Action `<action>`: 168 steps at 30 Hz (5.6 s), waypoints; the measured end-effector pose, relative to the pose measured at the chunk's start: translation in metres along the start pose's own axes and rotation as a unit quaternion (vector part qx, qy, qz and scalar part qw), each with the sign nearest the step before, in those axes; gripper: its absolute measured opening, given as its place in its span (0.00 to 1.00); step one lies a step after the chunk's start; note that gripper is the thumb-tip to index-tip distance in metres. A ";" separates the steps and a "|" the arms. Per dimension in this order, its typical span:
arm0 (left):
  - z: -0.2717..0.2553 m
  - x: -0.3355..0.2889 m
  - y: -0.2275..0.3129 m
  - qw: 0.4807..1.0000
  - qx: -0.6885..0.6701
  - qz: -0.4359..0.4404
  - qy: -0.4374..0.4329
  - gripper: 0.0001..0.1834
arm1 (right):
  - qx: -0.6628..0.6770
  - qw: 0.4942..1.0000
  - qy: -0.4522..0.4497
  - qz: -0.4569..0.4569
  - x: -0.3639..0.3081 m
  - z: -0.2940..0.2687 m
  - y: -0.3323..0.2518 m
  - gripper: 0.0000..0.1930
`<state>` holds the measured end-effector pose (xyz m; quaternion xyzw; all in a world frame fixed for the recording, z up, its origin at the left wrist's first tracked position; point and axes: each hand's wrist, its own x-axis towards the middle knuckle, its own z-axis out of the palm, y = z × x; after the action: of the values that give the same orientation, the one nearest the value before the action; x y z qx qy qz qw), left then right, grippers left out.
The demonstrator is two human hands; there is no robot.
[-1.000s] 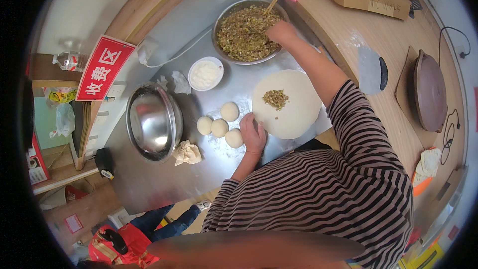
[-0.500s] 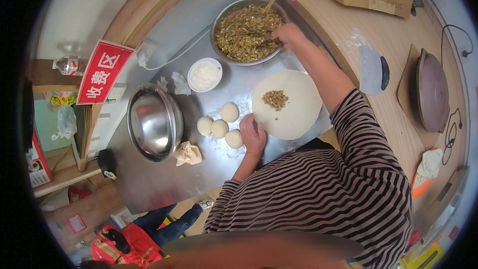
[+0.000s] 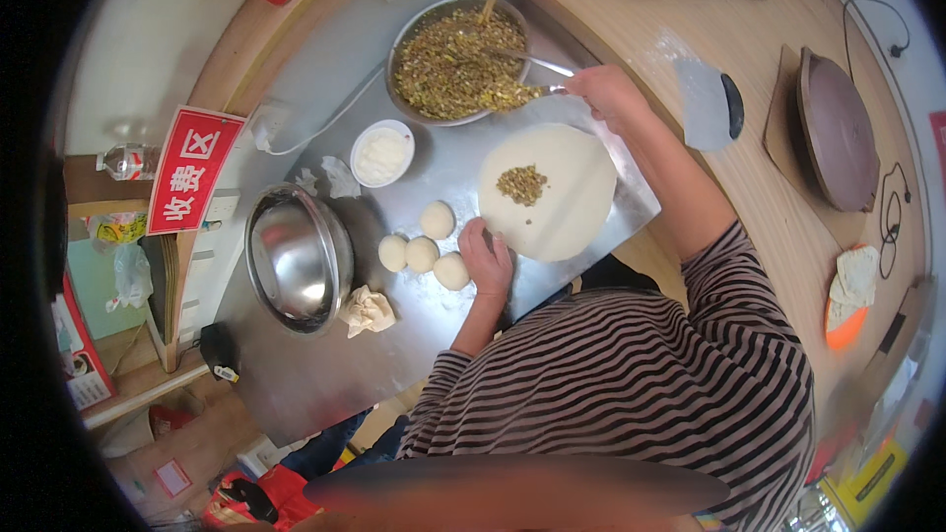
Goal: The person rolls dough balls into flat circles, spreads a green filling on one half, folds the dough into a half-moon shape, and seals the edges. The pies are then placed into an electric grill to cook.
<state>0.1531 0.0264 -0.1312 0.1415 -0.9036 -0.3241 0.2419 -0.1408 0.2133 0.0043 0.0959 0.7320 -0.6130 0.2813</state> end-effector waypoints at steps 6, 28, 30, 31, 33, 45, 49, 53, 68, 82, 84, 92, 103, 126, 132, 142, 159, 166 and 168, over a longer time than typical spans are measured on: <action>0.001 -0.002 -0.003 1.000 -0.001 0.008 -0.003 0.22 | -0.188 0.963 0.087 -0.171 -0.057 -0.016 0.096 0.10; 0.003 -0.003 -0.005 1.000 -0.024 -0.001 -0.007 0.21 | 0.175 0.978 0.055 0.100 -0.102 0.040 0.137 0.09; 0.002 -0.002 -0.005 1.000 -0.029 0.003 -0.007 0.22 | 0.148 0.981 0.049 0.116 -0.103 0.046 0.136 0.09; 0.002 -0.002 -0.005 0.999 -0.032 0.005 -0.007 0.22 | 0.124 0.983 0.063 0.117 -0.105 0.050 0.136 0.09; 0.002 -0.002 -0.005 0.999 -0.032 0.006 -0.004 0.22 | 0.082 0.988 0.074 0.112 -0.108 0.057 0.138 0.10; 0.002 -0.002 -0.004 1.000 -0.022 0.003 -0.011 0.21 | -0.218 0.945 0.136 -0.203 -0.098 0.051 0.134 0.11; 0.001 -0.002 -0.003 1.000 -0.020 -0.003 -0.016 0.21 | -0.173 0.954 0.170 -0.176 -0.089 0.036 0.138 0.12; 0.001 -0.001 -0.001 1.000 -0.014 -0.005 -0.021 0.21 | -0.155 0.960 0.185 -0.145 -0.083 0.024 0.148 0.12; 0.002 -0.001 -0.002 1.000 -0.010 0.007 -0.019 0.19 | 0.221 0.959 0.071 0.160 -0.107 0.010 0.155 0.07; 0.001 0.000 0.000 1.000 -0.005 -0.007 -0.014 0.21 | -0.227 0.935 0.097 -0.254 -0.090 0.058 0.128 0.11; 0.001 -0.001 0.001 1.000 -0.004 -0.008 -0.012 0.21 | -0.207 0.939 0.125 -0.245 -0.090 0.045 0.126 0.11; 0.002 -0.001 -0.001 1.000 -0.005 -0.021 -0.011 0.21 | -0.098 0.987 0.016 -0.124 -0.112 0.015 0.159 0.12; 0.002 0.000 -0.001 1.000 0.005 -0.005 -0.012 0.21 | -0.224 0.949 -0.029 -0.220 -0.113 0.042 0.143 0.10; 0.003 0.001 0.001 0.999 0.026 -0.009 -0.028 0.20 | -0.201 0.965 0.037 -0.162 -0.095 0.001 0.133 0.10; 0.003 0.001 0.002 0.999 0.029 -0.008 -0.026 0.20 | -0.194 0.967 0.003 -0.165 -0.109 0.002 0.122 0.09; 0.004 0.000 -0.001 0.999 0.031 -0.022 -0.024 0.22 | -0.250 0.955 0.015 -0.159 -0.092 -0.023 0.110 0.09; 0.001 0.001 0.002 1.000 0.019 -0.023 -0.005 0.22 | -0.480 0.848 0.025 -0.225 0.099 0.119 -0.015 0.13; 0.001 0.001 0.003 0.999 0.014 -0.031 0.005 0.22 | -0.372 0.892 0.062 -0.249 0.116 0.082 0.000 0.14; 0.000 0.002 0.003 1.000 0.009 -0.024 0.010 0.22 | -0.325 0.914 0.072 -0.233 0.102 0.074 -0.002 0.13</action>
<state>0.1514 0.0281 -0.1289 0.1687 -0.9003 -0.3203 0.2418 -0.2034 0.1212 -0.0547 -0.1304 0.9107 -0.3809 0.0929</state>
